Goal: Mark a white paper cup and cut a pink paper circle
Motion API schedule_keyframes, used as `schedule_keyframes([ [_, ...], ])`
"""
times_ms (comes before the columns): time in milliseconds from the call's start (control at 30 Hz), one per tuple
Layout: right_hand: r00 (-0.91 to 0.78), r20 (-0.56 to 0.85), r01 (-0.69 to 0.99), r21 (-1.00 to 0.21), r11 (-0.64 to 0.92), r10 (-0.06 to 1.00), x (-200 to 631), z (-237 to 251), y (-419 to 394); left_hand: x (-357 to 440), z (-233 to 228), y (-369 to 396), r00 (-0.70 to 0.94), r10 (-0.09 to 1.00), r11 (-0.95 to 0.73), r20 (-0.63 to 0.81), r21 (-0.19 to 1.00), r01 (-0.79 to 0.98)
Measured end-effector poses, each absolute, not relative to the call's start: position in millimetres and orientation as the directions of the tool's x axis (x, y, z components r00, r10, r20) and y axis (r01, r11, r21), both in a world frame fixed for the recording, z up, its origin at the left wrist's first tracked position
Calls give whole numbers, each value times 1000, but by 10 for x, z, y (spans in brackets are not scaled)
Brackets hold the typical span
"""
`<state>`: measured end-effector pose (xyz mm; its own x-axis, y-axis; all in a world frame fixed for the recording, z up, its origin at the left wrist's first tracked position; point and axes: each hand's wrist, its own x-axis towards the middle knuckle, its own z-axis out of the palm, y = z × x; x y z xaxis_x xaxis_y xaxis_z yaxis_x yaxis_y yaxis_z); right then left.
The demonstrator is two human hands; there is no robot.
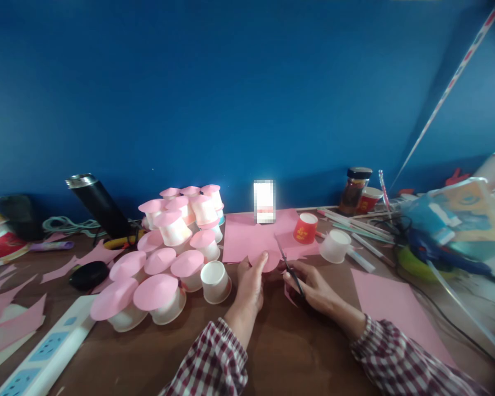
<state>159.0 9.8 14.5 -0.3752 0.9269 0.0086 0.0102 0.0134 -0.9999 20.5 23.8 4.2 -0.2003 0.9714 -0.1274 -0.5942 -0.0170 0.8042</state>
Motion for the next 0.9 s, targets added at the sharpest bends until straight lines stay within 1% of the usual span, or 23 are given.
schedule_keyframes([
  [133, -387, -6, -8, -1000, -10, 922, 1584, 125, 98, 213, 57, 233, -196, 972, -12, -133, 800, -599],
  [300, -385, 10, 32, -999, 25, 923, 1593, 161, 97, 209, 74, 230, -195, 969, 3, -154, 793, -609],
  [433, -381, 11, 58, -998, 35, 925, 1601, 188, 96, 204, 71, 227, -194, 971, -7, -139, 795, -606],
  [700, -388, -8, 14, -1000, -3, 922, 1592, 155, 89, 207, 67, 220, -214, 965, 0, -151, 818, -575],
  [900, -375, -3, 39, -999, 13, 927, 1594, 184, 99, 204, 30, 240, -214, 967, -7, -138, 827, -562],
])
